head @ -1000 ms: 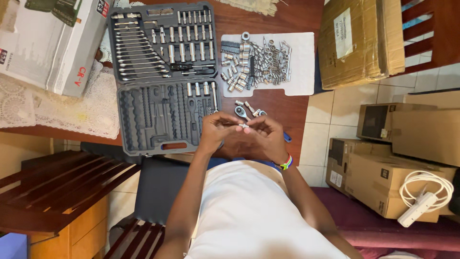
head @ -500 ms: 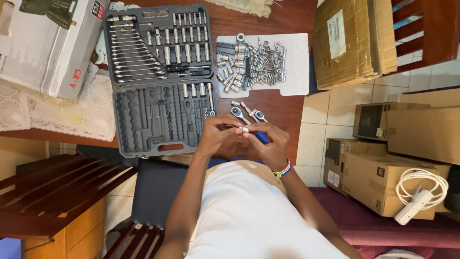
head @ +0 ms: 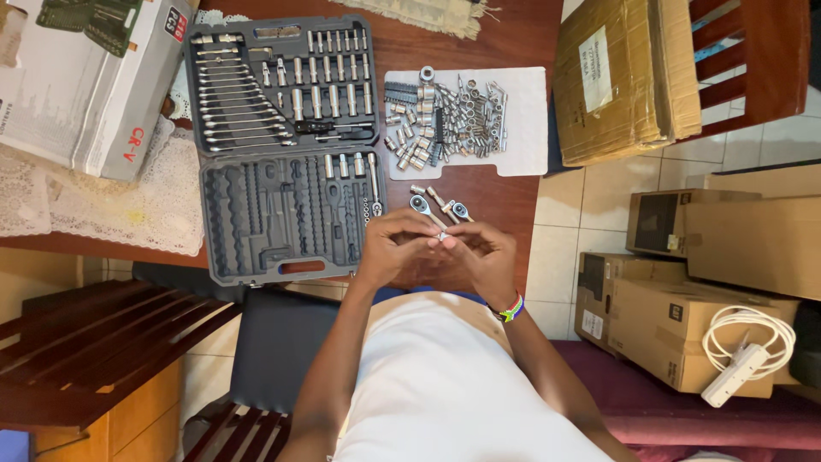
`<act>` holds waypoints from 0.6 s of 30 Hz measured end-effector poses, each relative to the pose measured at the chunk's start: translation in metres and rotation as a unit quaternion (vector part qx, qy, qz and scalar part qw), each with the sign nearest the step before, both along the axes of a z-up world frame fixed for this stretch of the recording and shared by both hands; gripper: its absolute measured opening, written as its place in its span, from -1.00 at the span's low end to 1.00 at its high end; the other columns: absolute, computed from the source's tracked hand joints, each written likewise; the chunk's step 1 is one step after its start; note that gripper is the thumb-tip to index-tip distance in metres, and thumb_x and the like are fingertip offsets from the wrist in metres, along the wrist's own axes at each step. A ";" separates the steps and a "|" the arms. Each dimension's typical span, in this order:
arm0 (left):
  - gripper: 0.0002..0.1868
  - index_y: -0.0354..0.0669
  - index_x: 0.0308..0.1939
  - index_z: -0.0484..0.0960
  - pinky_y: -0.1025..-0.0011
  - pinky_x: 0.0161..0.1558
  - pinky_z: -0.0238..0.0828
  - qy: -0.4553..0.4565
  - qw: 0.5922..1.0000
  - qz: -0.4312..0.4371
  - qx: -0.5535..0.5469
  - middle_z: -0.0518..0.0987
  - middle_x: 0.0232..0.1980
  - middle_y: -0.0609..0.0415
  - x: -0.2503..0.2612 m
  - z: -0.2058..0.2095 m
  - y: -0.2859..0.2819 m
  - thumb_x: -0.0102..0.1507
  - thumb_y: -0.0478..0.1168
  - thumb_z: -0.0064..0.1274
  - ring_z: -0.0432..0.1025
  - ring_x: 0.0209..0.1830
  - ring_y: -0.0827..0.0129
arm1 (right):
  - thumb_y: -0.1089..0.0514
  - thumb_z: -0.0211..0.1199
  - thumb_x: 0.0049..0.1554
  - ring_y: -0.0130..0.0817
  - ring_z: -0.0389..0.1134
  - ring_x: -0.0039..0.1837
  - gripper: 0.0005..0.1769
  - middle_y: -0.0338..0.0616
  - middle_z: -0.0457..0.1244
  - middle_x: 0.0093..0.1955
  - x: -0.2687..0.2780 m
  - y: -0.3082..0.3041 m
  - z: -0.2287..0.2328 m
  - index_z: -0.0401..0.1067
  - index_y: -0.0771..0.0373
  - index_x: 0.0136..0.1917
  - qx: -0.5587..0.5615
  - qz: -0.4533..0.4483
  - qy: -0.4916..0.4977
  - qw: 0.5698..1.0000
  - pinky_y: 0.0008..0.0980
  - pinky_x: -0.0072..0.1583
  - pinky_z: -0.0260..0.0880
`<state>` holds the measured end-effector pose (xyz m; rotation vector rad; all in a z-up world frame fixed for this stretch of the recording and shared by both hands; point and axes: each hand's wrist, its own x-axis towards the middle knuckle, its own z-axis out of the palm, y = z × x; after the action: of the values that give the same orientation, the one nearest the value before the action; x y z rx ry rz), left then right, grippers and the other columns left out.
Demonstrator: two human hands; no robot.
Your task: The person sorts and arranges socket bits and ratchets on a table. They pick up individual bits, inspect them, and place them into a socket set case or onto a white paper sheet. The person also handles ratchets and other tools, organizing them on the table.
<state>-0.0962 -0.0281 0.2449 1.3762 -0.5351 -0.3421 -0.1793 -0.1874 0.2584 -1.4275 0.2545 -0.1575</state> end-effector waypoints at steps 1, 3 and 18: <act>-0.84 -0.27 -0.32 0.64 0.54 -0.16 0.42 -0.001 1.000 0.002 0.006 0.60 -0.25 0.01 -0.001 0.001 0.000 0.02 -0.44 0.21 0.49 -0.24 0.41 | 0.32 0.26 0.04 -0.41 0.41 -0.14 -0.83 -0.01 0.37 -0.17 0.000 0.000 0.002 0.41 0.45 -0.08 -0.006 -0.002 0.000 1.000 -0.52 -0.09 0.43; -0.83 -0.27 -0.31 0.64 0.54 -0.16 0.42 0.019 1.000 -0.006 -0.004 0.60 -0.24 0.01 -0.002 0.002 -0.001 0.02 -0.43 0.21 0.49 -0.23 0.41 | 0.33 0.27 0.04 -0.41 0.41 -0.12 -0.83 -0.02 0.37 -0.16 -0.002 0.000 0.005 0.42 0.45 -0.09 -0.018 -0.007 0.000 1.000 -0.53 -0.08 0.42; -0.90 -0.34 -0.31 0.64 0.48 -0.22 0.52 0.220 0.970 -0.034 -0.095 0.58 -0.23 -0.01 -0.004 0.000 -0.016 0.09 -0.45 0.11 0.50 -0.26 0.40 | 0.47 0.25 -0.01 -0.31 0.40 -0.04 -0.83 0.06 0.34 -0.11 -0.003 -0.002 0.019 0.39 0.49 -0.09 -0.054 -0.041 -0.043 0.997 -0.48 -0.01 0.43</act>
<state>-0.1006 -0.0444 0.2446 1.0552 -0.2385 -0.6187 -0.1825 -0.1897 0.2775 -1.5147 0.2371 -0.3041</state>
